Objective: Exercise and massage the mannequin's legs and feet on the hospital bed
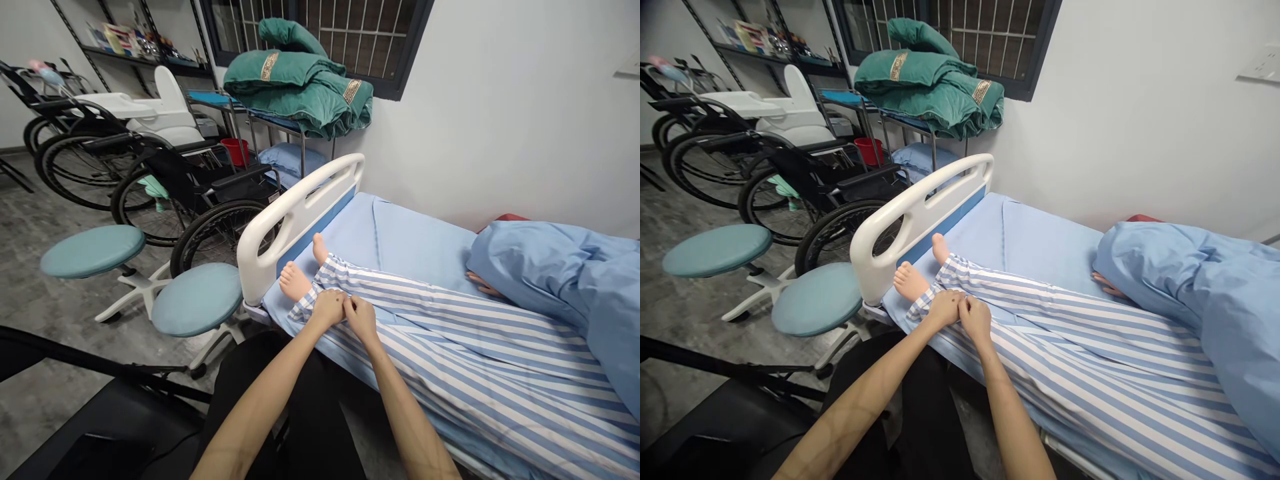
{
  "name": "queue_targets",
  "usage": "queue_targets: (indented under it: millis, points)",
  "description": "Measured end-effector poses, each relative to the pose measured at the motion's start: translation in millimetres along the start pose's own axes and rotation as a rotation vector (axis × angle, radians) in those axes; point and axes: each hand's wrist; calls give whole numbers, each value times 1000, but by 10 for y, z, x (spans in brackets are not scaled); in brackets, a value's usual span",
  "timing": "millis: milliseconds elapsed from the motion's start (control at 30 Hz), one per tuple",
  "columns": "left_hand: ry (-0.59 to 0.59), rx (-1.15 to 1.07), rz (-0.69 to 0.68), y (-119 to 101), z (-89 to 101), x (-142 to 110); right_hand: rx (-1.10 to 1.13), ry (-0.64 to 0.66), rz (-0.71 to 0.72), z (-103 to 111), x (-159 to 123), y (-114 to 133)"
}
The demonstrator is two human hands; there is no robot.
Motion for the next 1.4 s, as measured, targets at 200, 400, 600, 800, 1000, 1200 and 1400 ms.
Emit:
queue_targets:
  millis: [200, 400, 600, 800, 1000, 1200, 1400]
  points:
    - [-15, -2, -18, 5, -4, -4, 13, 2, 7, -3, 4, -3]
    - [-19, 6, -12, 10, -20, -6, 19, -9, 3, -5, -3, -5]
    - [-3, 6, -16, 2, 11, -7, 10, 0, -2, 0, -2, 0]
    - [-2, 10, -13, -6, 22, -7, 6, -2, -1, -3, 0, -6]
    - [-7, 5, -11, 0, 4, -4, 11, -8, 3, -7, -3, -6]
    - [-4, -3, -6, 5, -10, -8, 15, -7, 8, -12, -3, -13]
    - [-23, -6, -13, 7, -18, -9, 18, -6, 5, -10, -4, -12]
Point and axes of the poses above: each hand's wrist, its own x-axis towards the middle knuckle, its own z-axis out of the back of the hand, y = z × x, and after that the axes turned 13 degrees about -y, right-handed
